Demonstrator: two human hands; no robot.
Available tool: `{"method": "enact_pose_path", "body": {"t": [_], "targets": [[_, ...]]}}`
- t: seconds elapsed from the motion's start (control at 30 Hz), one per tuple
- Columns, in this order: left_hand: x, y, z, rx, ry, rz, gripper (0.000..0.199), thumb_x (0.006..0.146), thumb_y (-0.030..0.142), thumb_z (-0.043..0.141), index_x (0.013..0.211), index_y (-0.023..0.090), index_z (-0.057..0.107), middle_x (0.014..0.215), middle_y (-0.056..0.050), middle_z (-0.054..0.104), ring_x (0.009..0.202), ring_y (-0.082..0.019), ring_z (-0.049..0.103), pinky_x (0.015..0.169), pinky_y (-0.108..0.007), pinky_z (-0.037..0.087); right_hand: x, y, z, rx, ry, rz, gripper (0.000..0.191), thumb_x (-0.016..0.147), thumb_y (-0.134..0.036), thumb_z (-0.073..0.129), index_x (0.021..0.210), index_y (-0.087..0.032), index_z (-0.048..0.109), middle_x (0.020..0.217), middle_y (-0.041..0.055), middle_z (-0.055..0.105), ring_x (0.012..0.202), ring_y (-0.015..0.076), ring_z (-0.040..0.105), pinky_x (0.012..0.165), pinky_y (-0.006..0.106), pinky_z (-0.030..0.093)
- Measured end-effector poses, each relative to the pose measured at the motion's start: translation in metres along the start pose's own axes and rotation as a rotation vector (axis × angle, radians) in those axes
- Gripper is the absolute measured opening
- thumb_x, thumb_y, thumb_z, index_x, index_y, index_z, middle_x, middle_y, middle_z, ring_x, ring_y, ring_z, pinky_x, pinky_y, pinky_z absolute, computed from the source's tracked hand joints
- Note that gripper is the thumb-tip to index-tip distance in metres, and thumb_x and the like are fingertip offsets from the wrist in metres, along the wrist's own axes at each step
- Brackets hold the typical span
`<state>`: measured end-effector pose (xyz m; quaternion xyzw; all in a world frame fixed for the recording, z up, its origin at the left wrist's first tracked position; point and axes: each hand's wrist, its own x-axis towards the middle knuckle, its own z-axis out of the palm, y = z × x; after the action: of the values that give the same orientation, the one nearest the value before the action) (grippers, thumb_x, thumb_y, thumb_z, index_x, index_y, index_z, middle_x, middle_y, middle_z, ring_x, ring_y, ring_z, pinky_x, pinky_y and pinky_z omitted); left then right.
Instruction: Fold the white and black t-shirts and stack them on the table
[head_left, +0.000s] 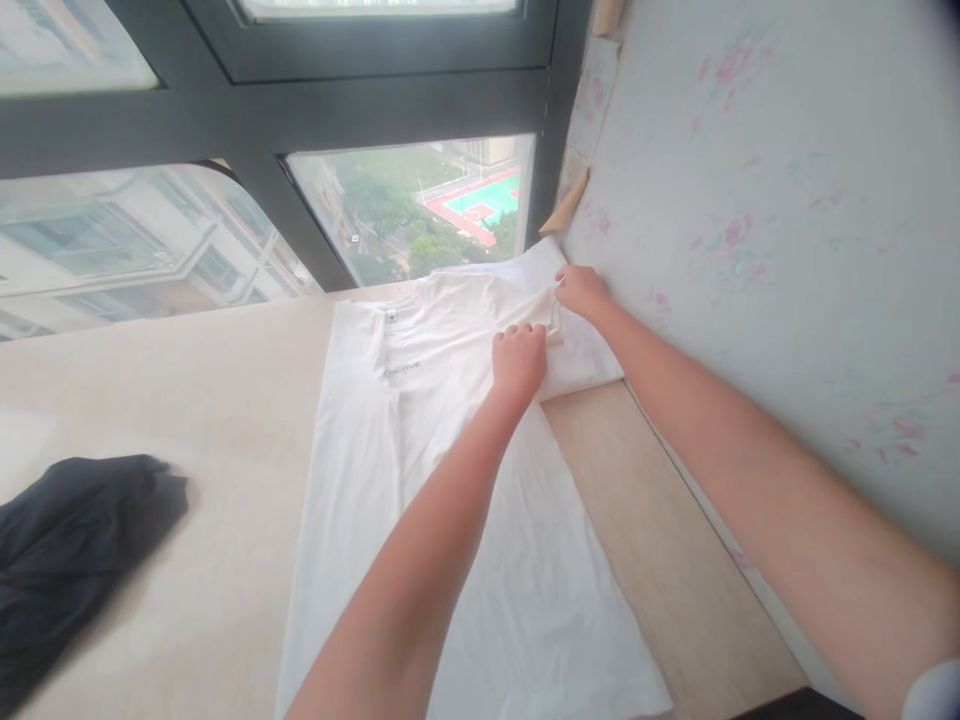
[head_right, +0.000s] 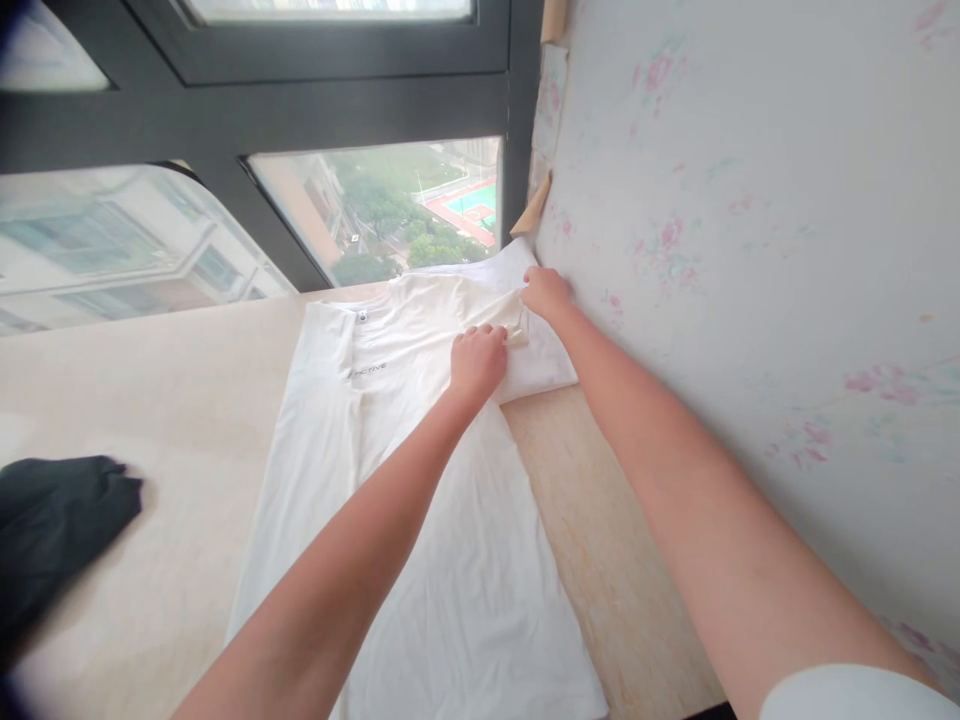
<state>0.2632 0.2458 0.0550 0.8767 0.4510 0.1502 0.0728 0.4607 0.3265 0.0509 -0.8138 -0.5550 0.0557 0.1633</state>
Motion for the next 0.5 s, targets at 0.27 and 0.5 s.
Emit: {"method": "enact_pose_path", "body": {"t": [0.27,0.5], "targets": [[-0.02,-0.003,0.001,0.002,0.024,0.178,0.025,0.093,0.011,0.041,0.103,0.02,0.062,0.101,-0.011,0.061,0.101,-0.026,0.054,0.087,-0.041,0.037,-0.005,-0.008,-0.006,0.111,-0.168,0.081,0.026,0.083,-0.039,0.063,0.092,-0.016,0.071,0.092,0.0102,0.072,0.09,0.023,0.066,0.081,0.031,0.051],[-0.033,-0.004,0.003,-0.045,0.014,0.155,0.025,0.089,0.012,0.048,0.11,0.02,0.061,0.105,-0.01,0.061,0.102,-0.025,0.055,0.088,-0.04,0.039,-0.013,-0.019,-0.012,0.33,-0.241,0.102,0.03,0.076,-0.025,0.073,0.105,-0.016,0.069,0.087,0.0066,0.069,0.076,0.018,0.064,0.067,0.028,0.053]]}}
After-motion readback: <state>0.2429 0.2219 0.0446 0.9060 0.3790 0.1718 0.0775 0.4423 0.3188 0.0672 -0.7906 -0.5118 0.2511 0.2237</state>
